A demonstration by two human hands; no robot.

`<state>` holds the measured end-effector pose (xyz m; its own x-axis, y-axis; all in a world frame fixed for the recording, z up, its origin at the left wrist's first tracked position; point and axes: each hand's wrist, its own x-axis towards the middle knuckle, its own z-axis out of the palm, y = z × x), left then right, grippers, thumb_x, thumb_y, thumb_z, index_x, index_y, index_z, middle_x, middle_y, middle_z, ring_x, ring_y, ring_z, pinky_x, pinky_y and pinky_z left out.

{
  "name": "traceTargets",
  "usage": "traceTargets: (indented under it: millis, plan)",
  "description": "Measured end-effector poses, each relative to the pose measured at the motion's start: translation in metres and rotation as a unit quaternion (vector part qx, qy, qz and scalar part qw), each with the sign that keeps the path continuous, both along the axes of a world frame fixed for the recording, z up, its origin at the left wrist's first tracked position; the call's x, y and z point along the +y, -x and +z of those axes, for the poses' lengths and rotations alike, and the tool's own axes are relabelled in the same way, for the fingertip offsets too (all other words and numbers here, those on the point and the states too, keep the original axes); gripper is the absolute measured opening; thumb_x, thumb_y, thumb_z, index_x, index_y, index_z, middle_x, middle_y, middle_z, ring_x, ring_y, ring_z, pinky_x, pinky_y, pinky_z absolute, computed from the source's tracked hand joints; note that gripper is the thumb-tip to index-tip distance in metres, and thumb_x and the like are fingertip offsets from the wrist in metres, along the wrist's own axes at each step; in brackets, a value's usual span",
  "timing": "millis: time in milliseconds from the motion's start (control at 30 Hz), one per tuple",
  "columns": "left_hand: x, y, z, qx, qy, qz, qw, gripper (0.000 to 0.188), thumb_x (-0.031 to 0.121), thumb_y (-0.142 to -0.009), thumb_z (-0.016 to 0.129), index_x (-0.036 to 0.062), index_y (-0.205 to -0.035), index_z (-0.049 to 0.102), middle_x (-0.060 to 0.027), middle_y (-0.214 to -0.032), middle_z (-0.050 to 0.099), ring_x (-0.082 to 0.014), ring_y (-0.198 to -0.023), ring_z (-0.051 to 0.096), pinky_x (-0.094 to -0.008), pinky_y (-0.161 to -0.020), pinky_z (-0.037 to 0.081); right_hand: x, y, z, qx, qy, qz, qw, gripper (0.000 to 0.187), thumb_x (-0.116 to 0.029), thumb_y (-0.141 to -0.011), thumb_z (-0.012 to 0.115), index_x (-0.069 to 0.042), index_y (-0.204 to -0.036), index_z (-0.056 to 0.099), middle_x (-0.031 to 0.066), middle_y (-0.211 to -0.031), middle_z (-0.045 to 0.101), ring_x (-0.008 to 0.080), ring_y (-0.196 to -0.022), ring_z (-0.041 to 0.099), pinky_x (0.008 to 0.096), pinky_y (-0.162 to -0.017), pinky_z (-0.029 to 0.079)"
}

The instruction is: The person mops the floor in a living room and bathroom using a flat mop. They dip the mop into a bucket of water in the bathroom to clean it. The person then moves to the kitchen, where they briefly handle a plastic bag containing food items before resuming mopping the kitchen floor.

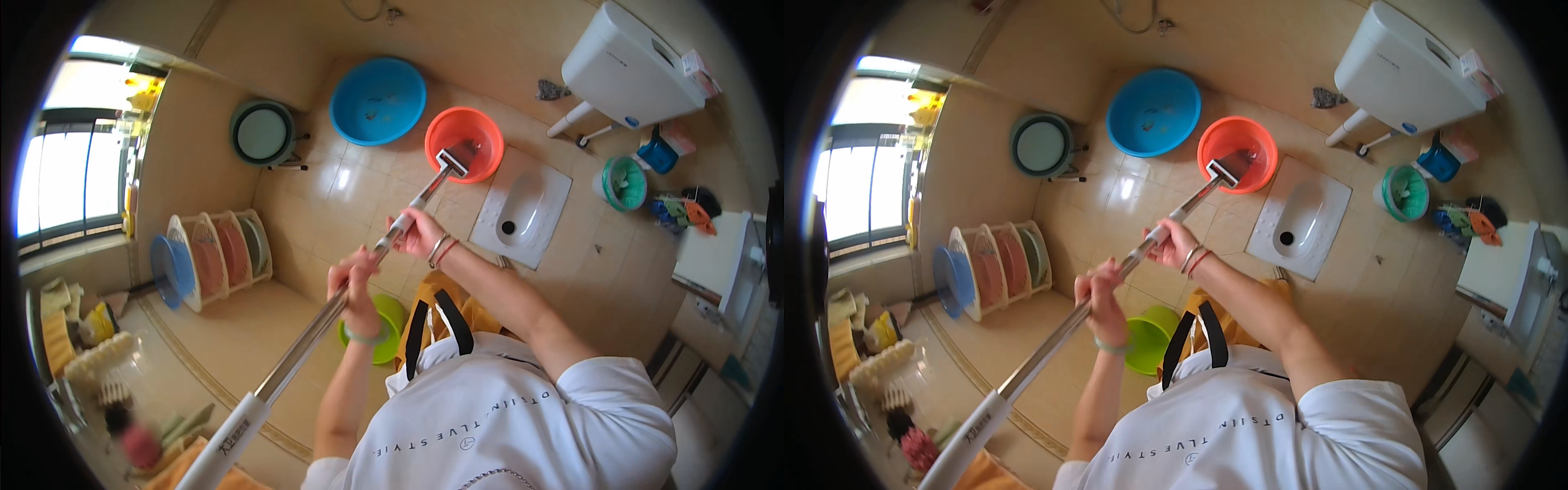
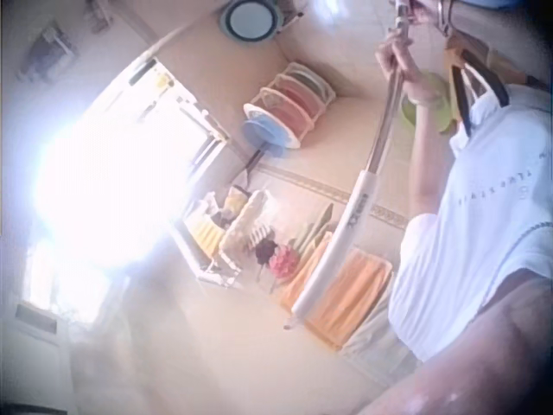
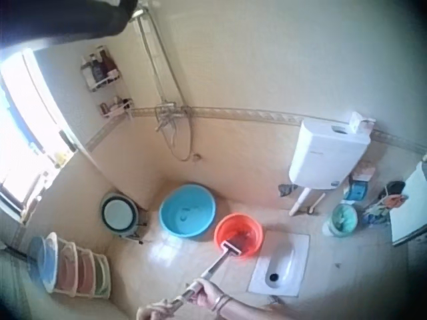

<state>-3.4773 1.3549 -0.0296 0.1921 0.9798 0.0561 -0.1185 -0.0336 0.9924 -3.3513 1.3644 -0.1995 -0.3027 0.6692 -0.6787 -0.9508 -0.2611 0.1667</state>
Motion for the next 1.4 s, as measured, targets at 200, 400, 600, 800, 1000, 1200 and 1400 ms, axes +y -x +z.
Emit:
traceTargets:
  millis: [200, 400, 600, 800, 1000, 1200, 1400]
  plan:
    - [0.071, -0.053, -0.044, -0.018, -0.066, -0.24, 0.968, 0.02, 0.012, -0.091, 0.058, 0.0025, -0.08, 0.045, -0.0136, -0.086, 0.061, -0.0272, -0.098, 0.057, -0.0474, -0.101, 0.037, 0.036, -0.036, -0.02, 0.019, -0.06, -0.154, 0.986, 0.022, -0.029, -0.089, 0.049, -0.009, -0.099, 0.048, 0.0107, -0.098, 0.062, 0.0253, -0.091, 0.062, 0.0471, -0.086, 0.046]
    - [0.098, -0.095, -0.053, 0.006, -0.154, -0.359, 0.921, 0.028, 0.01, -0.094, 0.052, 0.0041, -0.068, 0.044, -0.0102, -0.064, 0.056, -0.0245, -0.07, 0.057, -0.0434, -0.083, 0.046, 0.047, -0.049, -0.029, 0.043, -0.026, -0.28, 0.959, 0.028, -0.024, -0.089, 0.056, -0.009, -0.103, 0.039, 0.0155, -0.086, 0.057, 0.0302, -0.085, 0.059, 0.0463, -0.08, 0.051]
    - [0.119, -0.133, -0.026, 0.031, -0.146, -0.366, 0.919, 0.035, -0.003, -0.089, 0.044, 0.003, -0.056, 0.036, -0.0042, -0.052, 0.041, -0.0171, -0.049, 0.039, -0.0328, -0.052, 0.04, 0.077, -0.083, -0.027, 0.208, 0.007, -0.38, 0.901, 0.014, -0.008, -0.084, 0.053, -0.005, -0.091, 0.042, 0.0105, -0.074, 0.049, 0.0227, -0.069, 0.052, 0.0427, -0.071, 0.05]
    - [0.135, -0.192, -0.023, 0.042, -0.132, -0.427, 0.894, 0.037, 0.0, -0.089, 0.045, 0.0036, -0.053, 0.035, -0.0041, -0.05, 0.038, -0.0172, -0.046, 0.038, -0.0322, -0.047, 0.036, 0.099, -0.117, -0.039, 0.156, 0.099, -0.415, 0.891, 0.009, -0.009, -0.085, 0.051, -0.007, -0.081, 0.042, 0.0048, -0.062, 0.044, 0.0205, -0.052, 0.047, 0.0388, -0.053, 0.045]
    - [0.171, -0.193, -0.022, 0.021, -0.06, -0.398, 0.915, 0.037, 0.004, -0.089, 0.051, 0.0031, -0.055, 0.039, -0.0045, -0.051, 0.042, -0.0195, -0.046, 0.041, -0.0347, -0.048, 0.038, 0.14, -0.13, -0.049, 0.155, 0.156, -0.399, 0.89, 0.01, -0.01, -0.087, 0.051, -0.007, -0.083, 0.043, 0.004, -0.06, 0.043, 0.0193, -0.05, 0.047, 0.0387, -0.046, 0.044]
    - [0.169, -0.213, -0.041, -0.099, -0.096, -0.441, 0.887, 0.039, 0.013, -0.087, 0.062, 0.0066, -0.054, 0.042, -0.0045, -0.052, 0.047, -0.0194, -0.049, 0.048, -0.0338, -0.049, 0.042, 0.126, -0.143, -0.162, 0.163, 0.114, -0.448, 0.872, 0.01, -0.016, -0.089, 0.052, -0.01, -0.085, 0.045, 0.0042, -0.062, 0.046, 0.0173, -0.052, 0.049, 0.0344, -0.047, 0.045]
    - [0.224, -0.22, -0.065, -0.029, -0.079, -0.541, 0.837, 0.031, 0.013, -0.089, 0.057, 0.0079, -0.062, 0.043, -0.0045, -0.057, 0.05, -0.0196, -0.051, 0.051, -0.0383, -0.059, 0.048, 0.16, -0.155, -0.143, 0.285, 0.085, -0.511, 0.807, 0.013, -0.013, -0.089, 0.052, -0.007, -0.083, 0.042, 0.0045, -0.059, 0.045, 0.0167, -0.048, 0.047, 0.0328, -0.049, 0.046]
